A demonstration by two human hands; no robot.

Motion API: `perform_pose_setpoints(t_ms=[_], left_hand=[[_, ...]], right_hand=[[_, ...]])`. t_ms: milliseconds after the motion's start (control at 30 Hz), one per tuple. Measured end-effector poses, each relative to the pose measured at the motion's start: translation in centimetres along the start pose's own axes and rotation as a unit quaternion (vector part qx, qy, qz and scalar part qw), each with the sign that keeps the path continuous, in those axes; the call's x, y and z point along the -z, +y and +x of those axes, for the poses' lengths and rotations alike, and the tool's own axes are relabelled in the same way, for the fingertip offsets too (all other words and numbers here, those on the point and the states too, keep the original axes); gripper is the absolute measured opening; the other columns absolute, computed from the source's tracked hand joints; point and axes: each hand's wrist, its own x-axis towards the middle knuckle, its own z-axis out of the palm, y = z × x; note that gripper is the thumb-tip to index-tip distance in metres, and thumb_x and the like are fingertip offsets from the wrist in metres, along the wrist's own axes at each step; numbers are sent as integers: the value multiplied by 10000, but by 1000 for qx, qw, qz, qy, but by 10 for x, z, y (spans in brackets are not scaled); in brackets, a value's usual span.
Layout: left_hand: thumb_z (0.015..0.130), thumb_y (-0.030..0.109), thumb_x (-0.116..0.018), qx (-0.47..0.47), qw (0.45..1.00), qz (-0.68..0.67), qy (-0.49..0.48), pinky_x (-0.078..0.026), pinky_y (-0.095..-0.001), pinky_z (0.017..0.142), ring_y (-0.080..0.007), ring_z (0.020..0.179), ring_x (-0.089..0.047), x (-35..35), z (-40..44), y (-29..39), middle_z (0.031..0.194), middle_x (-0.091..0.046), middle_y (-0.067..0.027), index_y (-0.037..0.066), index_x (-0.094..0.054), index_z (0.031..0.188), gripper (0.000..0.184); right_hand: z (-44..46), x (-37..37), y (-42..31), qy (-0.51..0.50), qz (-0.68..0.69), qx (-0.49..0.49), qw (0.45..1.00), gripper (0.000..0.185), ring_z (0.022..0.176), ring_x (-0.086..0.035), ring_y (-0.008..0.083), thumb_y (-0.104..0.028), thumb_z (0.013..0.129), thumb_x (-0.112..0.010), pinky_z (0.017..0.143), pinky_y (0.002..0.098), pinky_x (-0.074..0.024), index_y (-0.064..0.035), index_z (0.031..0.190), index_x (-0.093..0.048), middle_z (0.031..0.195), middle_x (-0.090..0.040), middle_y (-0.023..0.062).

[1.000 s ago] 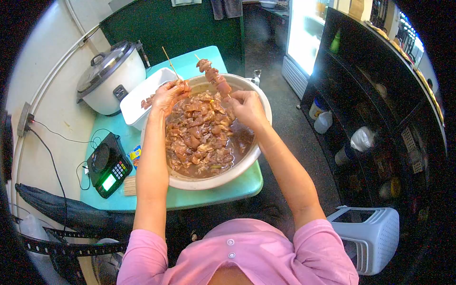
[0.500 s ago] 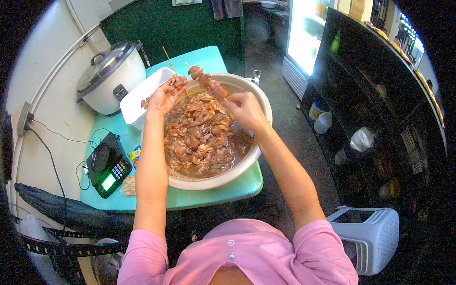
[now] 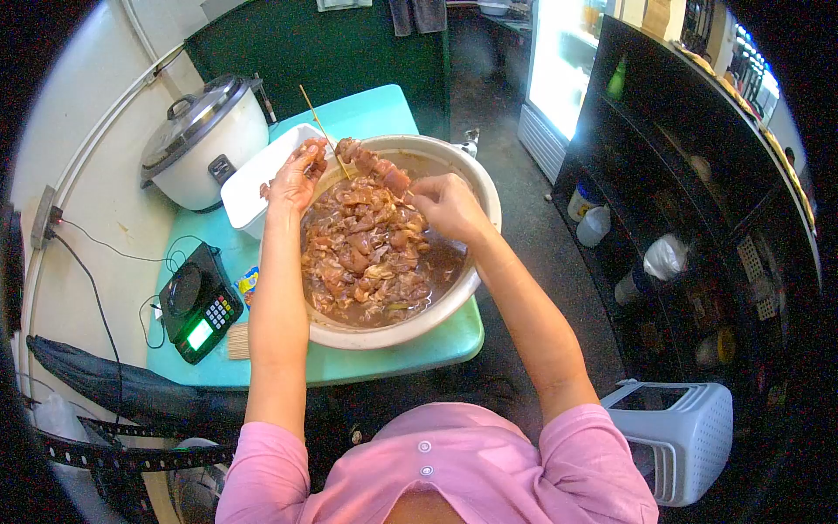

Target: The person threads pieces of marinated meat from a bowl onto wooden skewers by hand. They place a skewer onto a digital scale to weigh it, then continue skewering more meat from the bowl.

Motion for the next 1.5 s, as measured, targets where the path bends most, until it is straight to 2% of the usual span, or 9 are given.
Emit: perform_pose_setpoints(t_ms=[67, 300, 400, 567, 600, 667, 867, 1167, 1500], left_hand=[[797, 49, -653, -8, 1000, -2, 4, -475, -265, 689, -127, 882, -596, 2, 3, 2, 980, -645, -34, 94, -564, 1035, 258], [771, 73, -688, -31, 998, -20, 46, -445, -245, 657, -103, 867, -589, 2, 2, 4, 958, -649, 2, 135, -592, 986, 243], [805, 133, -670, -28, 998, -10, 64, -403, -218, 657, -88, 902, -583, 2, 2, 4, 1018, -650, 3, 155, -592, 1023, 232], [806, 165, -673, -15, 998, 0, 58, -378, -214, 602, -78, 857, -575, 7, 6, 3, 950, -650, 29, 174, -627, 984, 184], [806, 165, -673, -15, 998, 0, 58, -378, -214, 602, -78, 857, -575, 6, 5, 3, 950, -650, 29, 174, -627, 984, 184], [770, 117, -700, 1, 998, -49, 50, -462, -243, 646, -103, 800, -571, 5, 3, 4, 919, -647, 24, 160, -597, 980, 238], [777, 116, -690, -15, 997, -75, 15, -524, -311, 758, -132, 823, -583, 5, 3, 2, 916, -640, -20, 103, -596, 990, 233], [777, 30, -666, -14, 996, -85, 32, -532, -325, 753, -191, 892, -621, 2, 5, 1, 949, -645, -79, 61, -564, 1015, 261], [770, -12, -651, -59, 994, -82, 33, -541, -333, 722, -220, 866, -631, 1, 14, -10, 920, -630, -85, 49, -530, 992, 260]], right_hand=[[-1, -3, 1, 1, 40, -19, 999, 182, 669, -620, 188, -106, 760, -600, 650, 331, -474, 20, 871, -671, 716, -648, 152], [1, -3, 5, -45, 36, 18, 998, 153, 614, -587, 176, -97, 755, -609, 598, 330, -453, 23, 834, -661, 665, -625, 141], [0, -3, 4, -47, 24, 37, 998, 154, 619, -590, 184, -99, 749, -619, 602, 335, -453, 28, 828, -656, 664, -622, 143], [-1, -2, 0, -50, 16, 28, 998, 161, 626, -603, 224, -105, 745, -619, 608, 350, -454, 28, 828, -655, 677, -622, 169], [-1, -2, 0, -50, 16, 28, 998, 161, 626, -603, 224, -105, 745, -619, 608, 350, -454, 28, 828, -655, 677, -622, 169], [-1, -1, -1, -54, 10, 25, 998, 159, 627, -604, 230, -108, 747, -615, 608, 351, -455, 24, 825, -658, 680, -623, 176], [0, -2, 2, -58, 13, 3, 998, 163, 644, -615, 230, -99, 740, -600, 621, 350, -463, 20, 831, -664, 693, -634, 176], [3, -4, 12, -48, -4, 22, 999, 203, 734, -638, 267, -104, 734, -604, 706, 350, -480, 6, 891, -672, 783, -650, 206], [-1, -1, -4, -52, -10, -8, 999, 190, 717, -632, 266, -124, 733, -626, 699, 362, -471, 5, 863, -675, 758, -644, 200]])
